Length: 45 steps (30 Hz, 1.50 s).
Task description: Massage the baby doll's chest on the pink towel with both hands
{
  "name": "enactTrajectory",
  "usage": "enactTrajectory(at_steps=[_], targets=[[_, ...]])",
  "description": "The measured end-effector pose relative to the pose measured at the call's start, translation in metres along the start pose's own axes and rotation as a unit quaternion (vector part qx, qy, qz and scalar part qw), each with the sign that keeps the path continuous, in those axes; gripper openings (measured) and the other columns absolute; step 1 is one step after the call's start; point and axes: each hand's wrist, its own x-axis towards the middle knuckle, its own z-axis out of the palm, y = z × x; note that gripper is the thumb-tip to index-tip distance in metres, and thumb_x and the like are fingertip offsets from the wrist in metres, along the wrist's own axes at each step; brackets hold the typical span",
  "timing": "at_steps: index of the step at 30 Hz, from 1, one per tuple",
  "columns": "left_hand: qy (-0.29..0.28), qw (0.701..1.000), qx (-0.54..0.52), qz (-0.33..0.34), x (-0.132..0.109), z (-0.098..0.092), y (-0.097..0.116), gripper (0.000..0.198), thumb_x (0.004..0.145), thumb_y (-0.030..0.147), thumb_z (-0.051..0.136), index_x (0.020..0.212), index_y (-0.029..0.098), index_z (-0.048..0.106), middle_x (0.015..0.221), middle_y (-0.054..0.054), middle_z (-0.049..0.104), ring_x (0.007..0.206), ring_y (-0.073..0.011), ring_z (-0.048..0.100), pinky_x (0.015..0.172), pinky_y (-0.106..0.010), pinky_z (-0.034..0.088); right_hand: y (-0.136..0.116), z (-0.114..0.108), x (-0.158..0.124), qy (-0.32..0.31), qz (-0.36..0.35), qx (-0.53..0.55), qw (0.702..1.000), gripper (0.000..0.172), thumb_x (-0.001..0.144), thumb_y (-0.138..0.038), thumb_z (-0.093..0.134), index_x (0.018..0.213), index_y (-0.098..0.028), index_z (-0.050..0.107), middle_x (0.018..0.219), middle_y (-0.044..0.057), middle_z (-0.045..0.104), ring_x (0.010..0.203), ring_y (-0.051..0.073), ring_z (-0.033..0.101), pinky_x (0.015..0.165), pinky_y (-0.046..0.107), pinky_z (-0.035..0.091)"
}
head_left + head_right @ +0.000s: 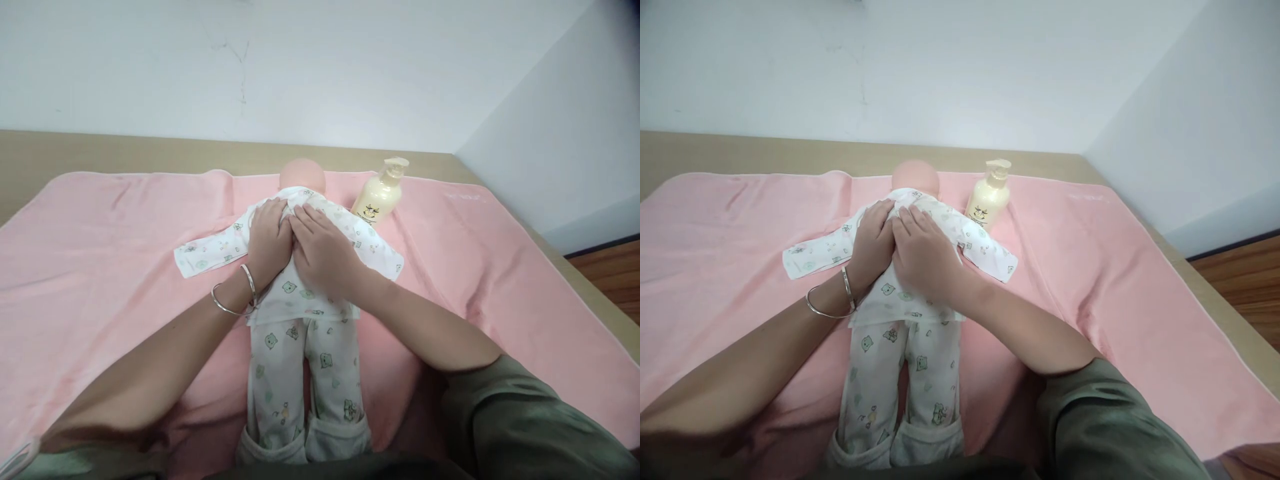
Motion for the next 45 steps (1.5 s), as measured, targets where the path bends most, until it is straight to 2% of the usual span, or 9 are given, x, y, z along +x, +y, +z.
enactTrajectory(at_steps=[6,9,15,20,24,29,34,42,45], targets=[[0.002,1.0,-0.005,-0.012,-0.003,-0.001,0.001,0.047,0.096,0.031,0.039,0.133,0.015,0.063,0.147,-0.015,0.064,0.143,-0.0301,0.054,0.129,-0.053,0.036,0.04,-0.007,0.03,-0.035,0.109,0.064,0.991,0.065,0.106,-0.03,0.034,0.164,0.0,0.033,0.176,0.018,0.027,0.166,0.031,0.021,0.138,0.052,0.019],[0.004,1.0,-0.001,-0.017,-0.003,-0.001,0.001,0.047,0.095,0.031,0.04,0.132,0.014,0.063,0.145,-0.015,0.065,0.141,-0.03,0.055,0.128,-0.051,0.038,0.028,-0.005,0.018,-0.026,0.119,0.037,0.992,0.067,0.107,-0.033,0.033,0.163,0.004,0.033,0.173,0.024,0.03,0.165,0.036,0.025,0.136,0.056,0.023],[0.009,1.0,0.002,-0.019,-0.002,-0.002,0.002,0.04,0.094,0.028,0.038,0.123,0.017,0.063,0.134,-0.014,0.069,0.129,-0.0294,0.06,0.121,-0.049,0.043,-0.01,0.0,-0.01,0.0,0.012,-0.015,1.0,0.063,0.102,-0.021,0.04,0.158,0.005,0.041,0.17,0.026,0.037,0.163,0.037,0.029,0.137,0.054,0.024],[0.005,1.0,0.002,-0.012,-0.002,-0.002,0.003,0.039,0.096,0.031,0.037,0.121,0.017,0.064,0.133,-0.015,0.069,0.128,-0.0297,0.061,0.121,-0.049,0.044,0.023,-0.005,0.016,-0.027,0.038,0.042,0.998,0.059,0.105,-0.024,0.034,0.159,-0.005,0.047,0.174,0.018,0.033,0.165,0.032,0.025,0.137,0.054,0.02],[0.005,1.0,-0.004,-0.017,-0.004,-0.002,0.001,0.045,0.095,0.033,0.039,0.13,0.017,0.062,0.145,-0.014,0.065,0.138,-0.0303,0.055,0.126,-0.053,0.039,0.04,-0.007,0.026,-0.04,0.1,0.058,0.992,0.065,0.107,-0.035,0.033,0.164,-0.004,0.034,0.176,0.02,0.026,0.166,0.034,0.021,0.136,0.059,0.021],[0.013,1.0,-0.012,-0.02,-0.004,0.0,0.001,0.044,0.095,0.033,0.039,0.129,0.017,0.064,0.141,-0.013,0.067,0.135,-0.0288,0.057,0.125,-0.05,0.041,0.004,-0.004,-0.002,-0.013,0.07,-0.032,0.997,0.064,0.107,-0.031,0.033,0.161,0.003,0.037,0.171,0.029,0.033,0.163,0.041,0.027,0.133,0.062,0.025],[0.01,1.0,0.002,-0.013,-0.001,0.001,-0.001,0.045,0.095,0.028,0.034,0.126,0.016,0.065,0.135,-0.014,0.069,0.13,-0.029,0.06,0.122,-0.05,0.044,-0.02,-0.011,-0.017,-0.058,0.014,-0.013,0.998,0.067,0.101,-0.023,0.039,0.16,0.009,0.035,0.171,0.029,0.032,0.164,0.038,0.026,0.137,0.055,0.023],[-0.083,0.994,0.065,0.015,-0.001,-0.006,0.002,0.061,0.103,0.033,0.029,0.154,0.007,0.048,0.167,-0.017,0.044,0.16,-0.0375,0.032,0.134,-0.062,0.021,0.025,-0.003,0.018,0.0,0.087,0.094,0.992,0.059,0.101,-0.024,0.031,0.154,-0.011,0.054,0.17,0.012,0.043,0.163,0.027,0.032,0.137,0.057,0.02],[-0.096,0.99,0.101,0.031,-0.002,-0.013,0.012,0.06,0.102,0.031,0.03,0.151,0.002,0.048,0.164,-0.022,0.047,0.158,-0.0391,0.036,0.133,-0.061,0.023,0.032,0.0,0.021,0.009,0.119,0.093,0.988,0.063,0.099,-0.024,0.033,0.158,-0.007,0.048,0.171,0.014,0.041,0.163,0.028,0.033,0.138,0.054,0.02]])
